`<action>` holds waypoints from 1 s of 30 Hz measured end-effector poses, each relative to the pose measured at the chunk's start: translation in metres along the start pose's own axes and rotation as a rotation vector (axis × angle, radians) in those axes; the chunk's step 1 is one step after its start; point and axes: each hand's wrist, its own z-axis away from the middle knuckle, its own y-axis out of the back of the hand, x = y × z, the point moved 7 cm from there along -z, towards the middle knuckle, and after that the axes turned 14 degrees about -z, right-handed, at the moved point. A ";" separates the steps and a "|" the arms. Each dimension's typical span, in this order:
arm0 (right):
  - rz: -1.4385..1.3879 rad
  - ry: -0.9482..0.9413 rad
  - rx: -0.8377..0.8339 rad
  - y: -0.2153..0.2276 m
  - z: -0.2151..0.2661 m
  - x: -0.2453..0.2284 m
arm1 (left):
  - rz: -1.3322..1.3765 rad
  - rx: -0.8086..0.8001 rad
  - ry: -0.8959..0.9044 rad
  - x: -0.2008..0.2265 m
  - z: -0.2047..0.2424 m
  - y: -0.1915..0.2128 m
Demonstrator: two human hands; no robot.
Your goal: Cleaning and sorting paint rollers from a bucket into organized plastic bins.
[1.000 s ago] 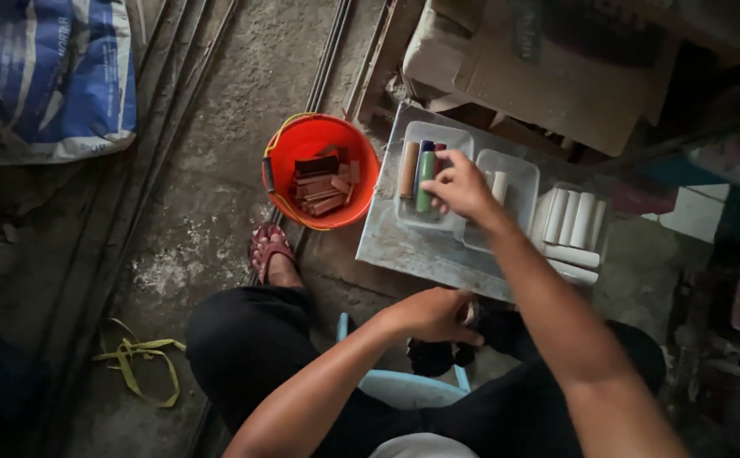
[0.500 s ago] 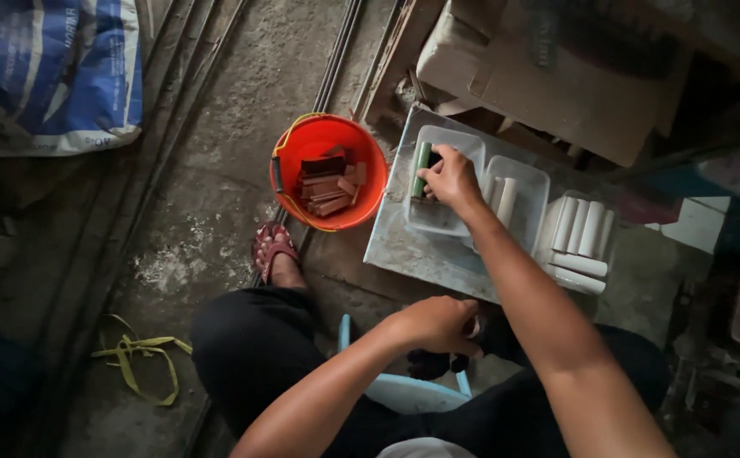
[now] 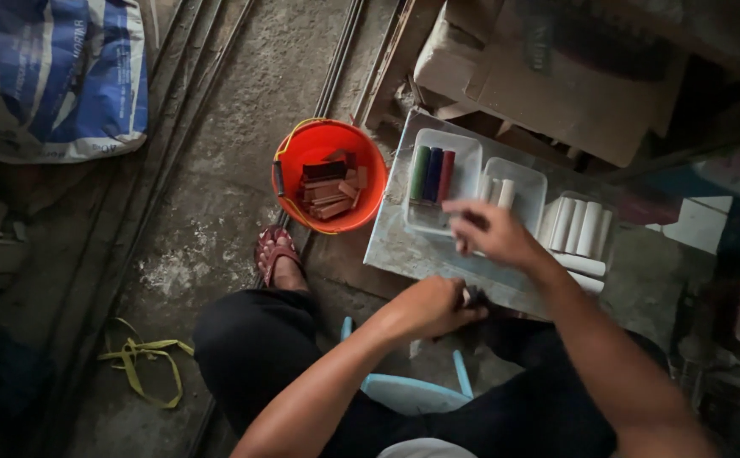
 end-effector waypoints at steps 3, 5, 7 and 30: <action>0.104 -0.019 -0.207 -0.012 0.063 -0.005 | 0.023 0.027 -0.012 -0.001 -0.001 0.006; 0.041 -0.067 -0.245 -0.015 0.091 0.027 | 0.005 0.020 -0.004 -0.008 -0.011 -0.007; -0.020 -0.107 -0.287 -0.003 0.101 0.078 | -0.018 0.020 0.007 -0.010 -0.017 -0.007; -0.378 -0.095 -0.161 -0.041 0.092 0.093 | -0.754 0.862 0.159 -0.039 -0.050 0.053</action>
